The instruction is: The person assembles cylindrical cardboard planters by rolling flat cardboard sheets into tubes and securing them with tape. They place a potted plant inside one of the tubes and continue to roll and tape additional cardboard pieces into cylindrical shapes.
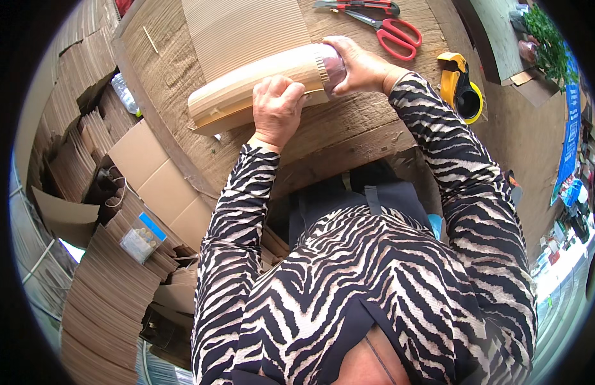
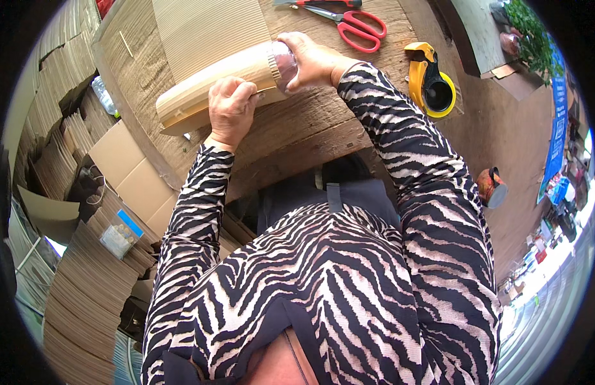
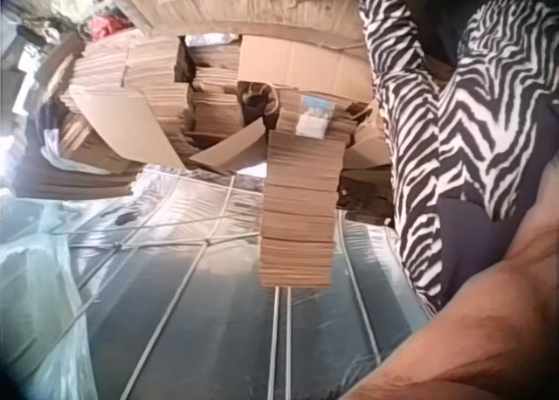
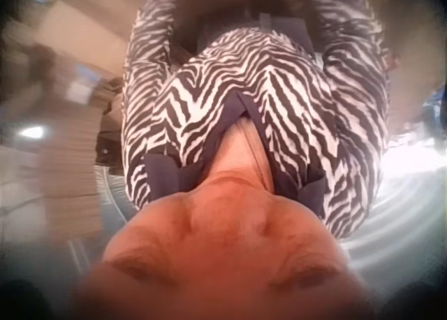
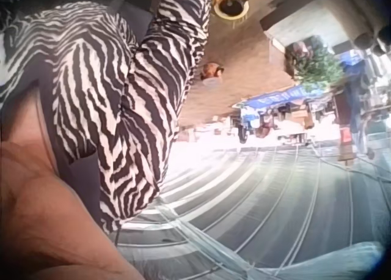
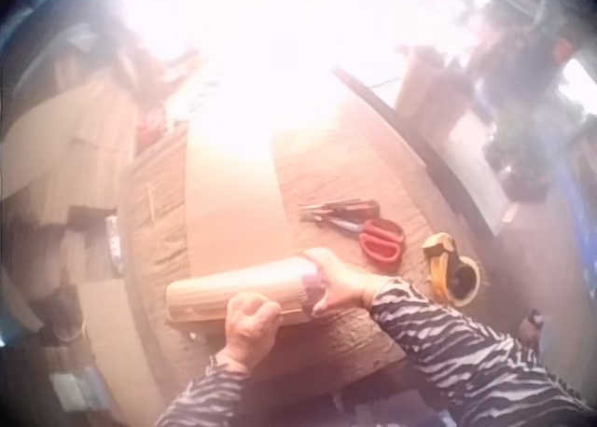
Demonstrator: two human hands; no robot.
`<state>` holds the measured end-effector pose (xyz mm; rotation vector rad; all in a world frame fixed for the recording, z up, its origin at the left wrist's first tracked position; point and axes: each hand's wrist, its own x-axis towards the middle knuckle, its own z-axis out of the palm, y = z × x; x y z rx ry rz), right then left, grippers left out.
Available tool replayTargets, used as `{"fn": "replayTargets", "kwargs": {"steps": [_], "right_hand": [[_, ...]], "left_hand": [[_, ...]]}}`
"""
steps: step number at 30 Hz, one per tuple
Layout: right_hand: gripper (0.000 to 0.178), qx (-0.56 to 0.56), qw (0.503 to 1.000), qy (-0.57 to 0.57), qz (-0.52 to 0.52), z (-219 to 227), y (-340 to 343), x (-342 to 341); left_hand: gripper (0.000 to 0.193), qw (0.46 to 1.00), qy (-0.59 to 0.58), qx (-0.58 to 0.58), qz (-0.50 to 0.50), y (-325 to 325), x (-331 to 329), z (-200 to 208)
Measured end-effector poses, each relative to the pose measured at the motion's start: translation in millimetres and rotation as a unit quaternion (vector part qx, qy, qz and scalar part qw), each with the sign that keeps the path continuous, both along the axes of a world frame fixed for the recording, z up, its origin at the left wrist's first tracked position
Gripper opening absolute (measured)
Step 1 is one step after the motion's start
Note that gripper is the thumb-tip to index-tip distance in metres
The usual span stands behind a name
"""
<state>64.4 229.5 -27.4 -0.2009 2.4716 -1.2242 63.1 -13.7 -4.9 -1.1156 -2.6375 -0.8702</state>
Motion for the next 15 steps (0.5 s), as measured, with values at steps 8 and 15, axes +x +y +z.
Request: {"fn": "replayTargets", "kwargs": {"steps": [8, 15], "right_hand": [[0.106, 0.031, 0.999, -0.015, 0.014, 7, 1, -4], [0.108, 0.089, 0.993, -0.061, 0.036, 33, -6, -13]], "left_hand": [[0.016, 0.999, 0.037, -0.001, -0.021, 7, -3, 2], [0.017, 0.999, -0.033, -0.013, 0.025, 13, -12, 10]]}}
